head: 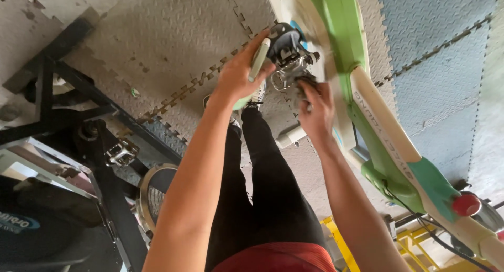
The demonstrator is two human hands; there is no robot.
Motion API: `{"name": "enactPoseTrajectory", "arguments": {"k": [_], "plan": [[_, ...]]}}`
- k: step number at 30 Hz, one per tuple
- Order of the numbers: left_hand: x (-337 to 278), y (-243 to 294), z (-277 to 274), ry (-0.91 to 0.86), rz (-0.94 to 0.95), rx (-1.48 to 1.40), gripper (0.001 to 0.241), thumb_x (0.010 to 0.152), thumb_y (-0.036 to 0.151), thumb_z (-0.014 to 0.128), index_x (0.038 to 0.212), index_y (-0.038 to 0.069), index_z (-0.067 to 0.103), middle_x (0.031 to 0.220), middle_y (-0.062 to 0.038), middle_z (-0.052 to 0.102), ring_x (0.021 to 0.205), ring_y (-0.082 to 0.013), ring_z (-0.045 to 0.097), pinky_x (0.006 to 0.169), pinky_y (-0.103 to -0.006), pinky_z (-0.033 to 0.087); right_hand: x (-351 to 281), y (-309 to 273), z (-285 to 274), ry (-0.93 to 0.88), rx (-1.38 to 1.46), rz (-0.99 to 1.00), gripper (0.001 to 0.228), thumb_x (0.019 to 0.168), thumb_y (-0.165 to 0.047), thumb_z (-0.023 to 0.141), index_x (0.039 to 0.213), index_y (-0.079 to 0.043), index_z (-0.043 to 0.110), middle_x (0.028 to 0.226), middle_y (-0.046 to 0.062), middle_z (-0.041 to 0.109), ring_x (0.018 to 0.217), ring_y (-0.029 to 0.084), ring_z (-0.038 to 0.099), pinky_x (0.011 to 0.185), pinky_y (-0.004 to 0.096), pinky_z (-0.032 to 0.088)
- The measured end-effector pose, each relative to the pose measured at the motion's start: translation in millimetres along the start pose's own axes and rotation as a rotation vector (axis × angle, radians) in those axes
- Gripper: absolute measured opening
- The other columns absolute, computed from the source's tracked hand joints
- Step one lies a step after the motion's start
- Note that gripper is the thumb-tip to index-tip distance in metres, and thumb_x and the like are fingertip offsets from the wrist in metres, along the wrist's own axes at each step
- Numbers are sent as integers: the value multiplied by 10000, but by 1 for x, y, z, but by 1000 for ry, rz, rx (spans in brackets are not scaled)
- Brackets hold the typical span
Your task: Cleaning and wiping down various gym equipment using a spray bottle and a cloth.
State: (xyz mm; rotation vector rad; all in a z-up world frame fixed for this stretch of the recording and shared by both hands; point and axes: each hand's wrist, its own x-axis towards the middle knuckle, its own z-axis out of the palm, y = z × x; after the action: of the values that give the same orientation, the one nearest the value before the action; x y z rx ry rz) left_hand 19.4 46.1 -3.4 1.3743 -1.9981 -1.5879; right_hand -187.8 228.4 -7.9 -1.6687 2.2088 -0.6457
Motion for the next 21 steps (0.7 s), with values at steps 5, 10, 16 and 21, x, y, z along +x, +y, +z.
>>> {"name": "enactPoseTrajectory", "arguments": {"k": [5,10,16,21], "plan": [[-13,27,3,-1,-23,-37,933,880,419,819,1571,354,195,1534,-120,538,1251,-378,629,1044,-518,505,28,-45,-1,-241,-455,5,507,809,-75,676,1311,-105,737,1143,173,639,960,284,674,716,400,616],[-7,19,24,121,-60,47,982,840,327,853,1581,361,211,1495,-81,584,1246,-336,670,1020,-463,574,7,-7,29,-278,-212,142,340,924,-37,638,1238,-130,731,1235,145,647,967,231,677,723,310,607],[-5,13,22,138,-37,97,989,795,333,895,1538,317,244,1441,-114,590,1174,-356,682,963,-490,568,46,8,-20,-462,-344,-227,354,934,-139,712,1284,-179,733,1112,127,638,840,222,627,602,296,534],[-8,22,25,121,-28,99,930,821,296,878,1535,346,285,1426,-74,621,1158,-326,709,957,-468,596,56,-3,-28,-585,-679,-304,406,924,-233,727,1323,-290,676,1138,104,624,951,212,622,670,326,552]]}}
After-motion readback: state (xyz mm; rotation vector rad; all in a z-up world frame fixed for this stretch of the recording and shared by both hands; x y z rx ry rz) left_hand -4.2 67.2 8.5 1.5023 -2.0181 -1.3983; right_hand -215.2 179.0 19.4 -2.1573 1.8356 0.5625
